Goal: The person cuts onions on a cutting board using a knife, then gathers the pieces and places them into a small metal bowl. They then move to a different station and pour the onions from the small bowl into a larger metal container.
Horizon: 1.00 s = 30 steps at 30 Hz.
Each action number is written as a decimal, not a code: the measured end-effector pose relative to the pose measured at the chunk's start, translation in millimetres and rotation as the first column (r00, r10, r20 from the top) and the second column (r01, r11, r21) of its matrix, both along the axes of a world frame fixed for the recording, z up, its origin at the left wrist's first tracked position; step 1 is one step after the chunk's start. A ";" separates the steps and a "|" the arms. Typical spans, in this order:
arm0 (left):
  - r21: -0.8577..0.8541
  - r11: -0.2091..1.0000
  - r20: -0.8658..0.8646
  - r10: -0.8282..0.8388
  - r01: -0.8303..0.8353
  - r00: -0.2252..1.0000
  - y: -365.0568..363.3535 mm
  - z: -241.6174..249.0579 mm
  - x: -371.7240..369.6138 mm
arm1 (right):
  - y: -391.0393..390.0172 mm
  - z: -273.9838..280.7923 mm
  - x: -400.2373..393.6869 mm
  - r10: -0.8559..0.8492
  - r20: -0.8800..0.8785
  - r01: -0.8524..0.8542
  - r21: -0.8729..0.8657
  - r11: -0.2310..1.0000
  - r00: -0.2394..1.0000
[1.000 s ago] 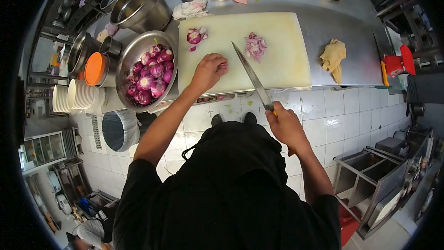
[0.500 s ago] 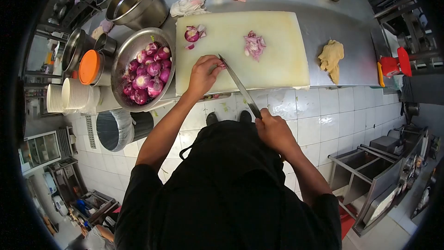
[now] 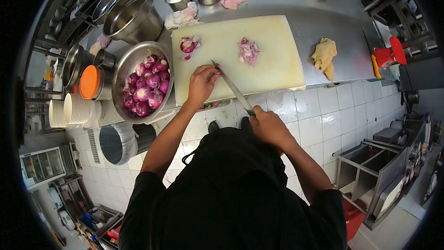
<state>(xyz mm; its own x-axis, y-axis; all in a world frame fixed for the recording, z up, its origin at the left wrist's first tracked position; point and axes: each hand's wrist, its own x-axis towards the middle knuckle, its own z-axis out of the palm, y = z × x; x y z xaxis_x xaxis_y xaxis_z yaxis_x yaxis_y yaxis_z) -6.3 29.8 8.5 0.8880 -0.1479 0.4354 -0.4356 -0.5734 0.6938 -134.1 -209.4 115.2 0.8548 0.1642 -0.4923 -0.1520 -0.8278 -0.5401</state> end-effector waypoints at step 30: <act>0.119 0.917 0.051 0.377 -0.381 0.925 156.4 107.3 -30.6 | -20.9 -8.7 11.5 -0.255 -0.147 0.291 0.342 0.893 0.956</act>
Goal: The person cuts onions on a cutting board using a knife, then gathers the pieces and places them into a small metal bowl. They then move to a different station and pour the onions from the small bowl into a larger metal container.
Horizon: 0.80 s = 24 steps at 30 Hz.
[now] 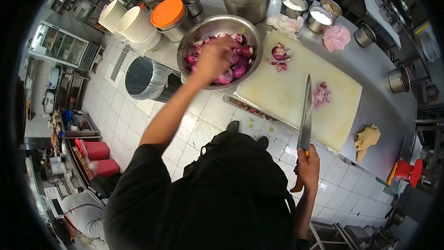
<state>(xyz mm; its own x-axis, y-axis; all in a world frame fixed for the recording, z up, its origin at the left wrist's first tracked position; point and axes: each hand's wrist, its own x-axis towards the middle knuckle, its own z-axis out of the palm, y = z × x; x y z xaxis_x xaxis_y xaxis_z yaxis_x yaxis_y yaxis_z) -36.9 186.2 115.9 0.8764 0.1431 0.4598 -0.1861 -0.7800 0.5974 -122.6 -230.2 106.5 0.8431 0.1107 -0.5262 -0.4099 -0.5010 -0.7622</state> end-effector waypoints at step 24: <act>0.795 0.489 -0.470 0.121 0.359 0.874 173.0 -29.9 48.9 | 45.1 5.3 -23.6 -0.091 0.022 0.091 -0.001 0.996 0.996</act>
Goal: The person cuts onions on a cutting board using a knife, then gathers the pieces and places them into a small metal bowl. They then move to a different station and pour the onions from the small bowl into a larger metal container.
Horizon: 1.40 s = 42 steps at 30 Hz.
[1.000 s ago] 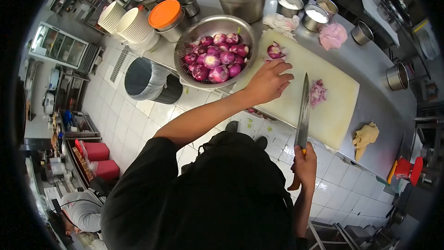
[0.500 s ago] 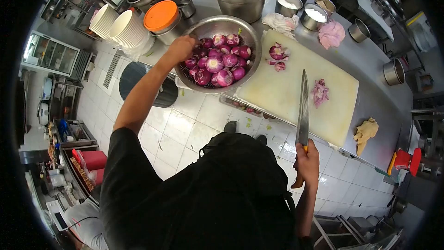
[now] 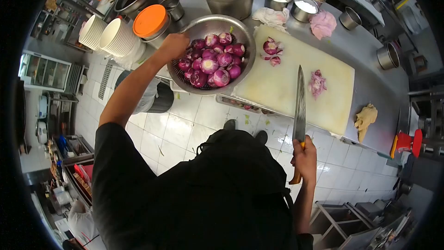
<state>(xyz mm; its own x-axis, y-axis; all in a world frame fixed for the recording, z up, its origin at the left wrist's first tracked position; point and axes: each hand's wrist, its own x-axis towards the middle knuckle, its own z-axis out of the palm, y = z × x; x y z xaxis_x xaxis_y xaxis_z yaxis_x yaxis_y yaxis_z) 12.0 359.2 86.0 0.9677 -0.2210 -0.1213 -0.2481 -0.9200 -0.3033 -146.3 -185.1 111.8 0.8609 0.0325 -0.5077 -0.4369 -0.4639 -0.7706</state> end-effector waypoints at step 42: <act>-0.919 0.368 0.217 0.175 0.141 0.960 -310.4 -66.4 -38.7 | -11.2 31.4 -9.5 0.440 0.010 -0.367 -0.536 0.760 0.898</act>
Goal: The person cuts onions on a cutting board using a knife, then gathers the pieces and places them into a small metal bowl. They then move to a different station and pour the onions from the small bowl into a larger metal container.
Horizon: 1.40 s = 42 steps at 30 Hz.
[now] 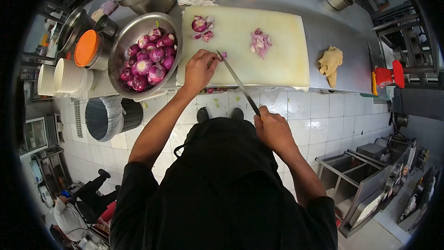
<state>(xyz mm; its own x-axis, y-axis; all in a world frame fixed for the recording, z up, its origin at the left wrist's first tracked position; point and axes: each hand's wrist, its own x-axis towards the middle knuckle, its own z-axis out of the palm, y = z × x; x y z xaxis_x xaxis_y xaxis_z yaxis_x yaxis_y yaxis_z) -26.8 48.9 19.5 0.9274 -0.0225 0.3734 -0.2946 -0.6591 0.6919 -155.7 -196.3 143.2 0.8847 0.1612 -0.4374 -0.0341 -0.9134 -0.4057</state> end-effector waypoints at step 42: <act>0.260 0.957 0.179 0.083 -0.128 0.980 -7.0 3.6 59.4 | -44.8 -20.0 22.3 -0.288 -0.142 0.320 0.359 0.877 0.947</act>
<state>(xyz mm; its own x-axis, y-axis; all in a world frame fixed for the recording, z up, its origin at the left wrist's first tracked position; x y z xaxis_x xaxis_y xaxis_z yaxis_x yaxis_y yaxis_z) 32.7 41.8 23.1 0.8563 -0.0483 0.5143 -0.3077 -0.8473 0.4329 -133.5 -241.1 123.2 0.8803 0.0553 -0.4712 -0.3334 -0.6345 -0.6973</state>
